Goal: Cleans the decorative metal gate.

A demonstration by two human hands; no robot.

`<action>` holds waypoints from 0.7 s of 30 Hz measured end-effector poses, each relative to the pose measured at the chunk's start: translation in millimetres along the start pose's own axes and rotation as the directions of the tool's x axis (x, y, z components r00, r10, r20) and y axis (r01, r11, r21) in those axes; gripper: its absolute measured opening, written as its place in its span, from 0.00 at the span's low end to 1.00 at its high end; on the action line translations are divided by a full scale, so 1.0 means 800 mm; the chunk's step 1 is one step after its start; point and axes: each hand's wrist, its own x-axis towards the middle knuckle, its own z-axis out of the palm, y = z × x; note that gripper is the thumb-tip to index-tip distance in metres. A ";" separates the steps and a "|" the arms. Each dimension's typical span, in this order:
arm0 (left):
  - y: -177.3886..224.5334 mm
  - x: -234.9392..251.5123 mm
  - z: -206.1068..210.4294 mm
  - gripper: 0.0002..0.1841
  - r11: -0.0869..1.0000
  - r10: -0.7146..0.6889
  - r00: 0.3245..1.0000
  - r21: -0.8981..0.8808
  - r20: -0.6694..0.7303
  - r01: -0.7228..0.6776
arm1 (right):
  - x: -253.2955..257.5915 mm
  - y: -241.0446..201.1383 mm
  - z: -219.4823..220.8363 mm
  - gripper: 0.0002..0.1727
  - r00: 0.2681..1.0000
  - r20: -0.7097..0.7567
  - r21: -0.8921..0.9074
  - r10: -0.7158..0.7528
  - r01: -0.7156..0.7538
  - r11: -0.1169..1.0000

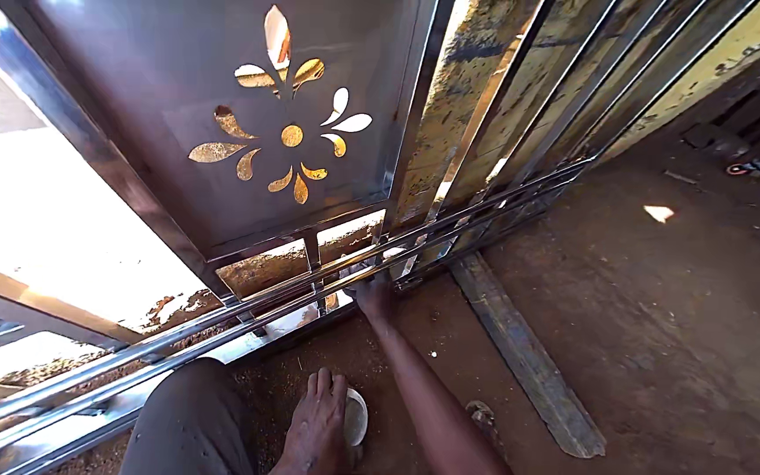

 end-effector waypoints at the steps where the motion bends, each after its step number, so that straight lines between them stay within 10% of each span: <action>1: -0.002 0.000 0.003 0.49 1.000 0.013 1.000 -0.007 -0.023 -0.013 | 0.013 0.008 -0.003 0.27 0.996 0.065 -0.038 -0.055 0.057 0.998; 7: -0.007 -0.004 0.001 0.48 1.000 -0.015 0.997 -0.026 -0.080 0.013 | 0.092 -0.001 -0.057 0.21 0.664 0.698 -0.239 -0.268 0.569 0.787; 12: -0.003 -0.004 0.004 0.47 1.000 -0.003 0.996 -0.001 -0.088 0.003 | 0.092 -0.055 -0.120 0.21 0.583 0.808 -0.371 -0.078 0.608 0.702; 16: -0.007 0.000 0.000 0.51 1.000 -0.009 0.993 -0.029 -0.120 0.006 | 0.129 0.005 -0.102 0.14 0.472 0.812 -0.278 -0.342 0.829 0.485; 18: -0.016 -0.005 0.005 0.52 0.998 0.004 0.986 -0.056 -0.169 -0.013 | 0.115 0.051 -0.100 0.14 0.573 0.698 -0.306 -0.429 0.781 0.544; 21: -0.020 -0.011 0.006 0.51 0.991 0.053 0.966 -0.103 -0.255 -0.082 | 0.076 0.086 -0.084 0.11 0.871 0.113 -0.273 -0.478 0.490 0.828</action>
